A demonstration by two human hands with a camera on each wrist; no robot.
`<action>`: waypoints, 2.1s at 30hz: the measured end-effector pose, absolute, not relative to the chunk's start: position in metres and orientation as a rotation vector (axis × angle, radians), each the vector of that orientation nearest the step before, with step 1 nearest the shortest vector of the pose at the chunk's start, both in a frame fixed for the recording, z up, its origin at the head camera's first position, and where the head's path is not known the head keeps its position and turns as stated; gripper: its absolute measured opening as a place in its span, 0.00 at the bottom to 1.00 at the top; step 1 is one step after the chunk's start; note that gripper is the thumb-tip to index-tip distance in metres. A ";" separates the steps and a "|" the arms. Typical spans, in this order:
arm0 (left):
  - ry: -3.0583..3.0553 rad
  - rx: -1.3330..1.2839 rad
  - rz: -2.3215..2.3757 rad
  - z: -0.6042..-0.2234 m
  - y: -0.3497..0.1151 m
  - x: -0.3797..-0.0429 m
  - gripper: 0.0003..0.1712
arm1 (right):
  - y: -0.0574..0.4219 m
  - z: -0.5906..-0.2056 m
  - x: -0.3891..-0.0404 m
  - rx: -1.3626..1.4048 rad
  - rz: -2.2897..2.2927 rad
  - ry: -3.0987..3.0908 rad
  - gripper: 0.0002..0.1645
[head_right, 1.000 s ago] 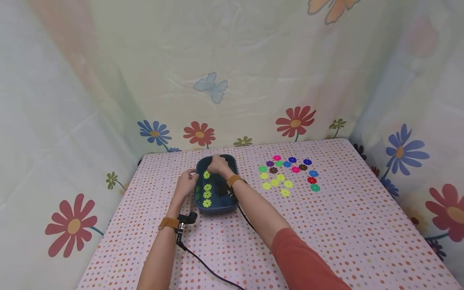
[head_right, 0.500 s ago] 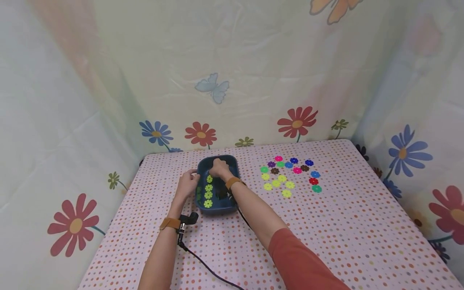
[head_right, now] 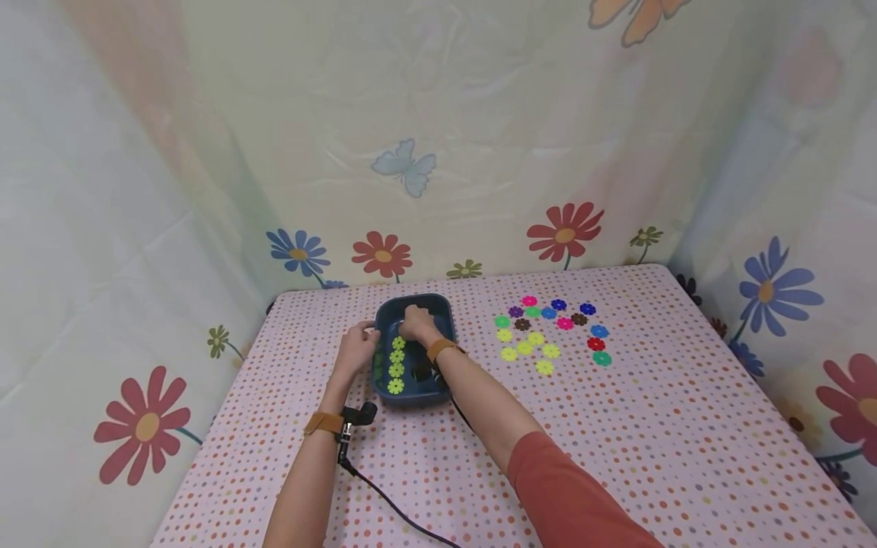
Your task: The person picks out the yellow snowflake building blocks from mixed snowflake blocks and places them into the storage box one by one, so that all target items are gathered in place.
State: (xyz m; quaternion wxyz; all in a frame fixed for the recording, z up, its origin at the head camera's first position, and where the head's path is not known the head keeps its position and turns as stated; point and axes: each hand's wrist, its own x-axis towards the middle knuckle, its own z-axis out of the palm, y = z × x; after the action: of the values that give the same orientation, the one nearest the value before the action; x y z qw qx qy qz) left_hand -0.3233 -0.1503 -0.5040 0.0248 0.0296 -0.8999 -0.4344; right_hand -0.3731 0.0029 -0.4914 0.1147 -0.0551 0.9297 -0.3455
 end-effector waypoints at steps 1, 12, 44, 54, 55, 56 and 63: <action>-2.783 0.090 -1.343 -0.504 -0.150 -0.323 0.23 | 0.003 -0.492 -0.372 -0.165 -1.008 2.729 0.16; -2.780 0.086 -1.341 -0.504 -0.148 -0.323 0.23 | 0.005 -0.495 -0.374 -0.160 -0.954 2.760 0.23; -2.782 0.089 -1.321 -0.503 -0.151 -0.321 0.23 | 0.039 -0.454 -0.360 -0.411 -1.129 2.797 0.06; -2.775 0.056 -1.331 -0.503 -0.151 -0.318 0.23 | 0.077 -0.441 -0.353 -0.381 -1.264 2.761 0.08; -2.776 0.056 -1.331 -0.503 -0.151 -0.318 0.23 | 0.082 -0.441 -0.352 -0.375 -1.281 2.760 0.09; -2.777 0.053 -1.328 -0.504 -0.151 -0.318 0.23 | 0.088 -0.441 -0.351 -0.366 -1.297 2.755 0.09; -2.769 0.071 -1.339 -0.504 -0.151 -0.318 0.23 | 0.128 -0.440 -0.345 -0.255 -1.336 2.761 0.11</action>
State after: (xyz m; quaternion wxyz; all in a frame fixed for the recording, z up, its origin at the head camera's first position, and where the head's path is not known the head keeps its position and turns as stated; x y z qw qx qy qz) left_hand -0.3184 -0.1508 -0.5037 0.0325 0.0231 -0.8996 -0.4349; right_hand -0.3445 0.1282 -0.4402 0.0321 -0.0829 0.8966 -0.4339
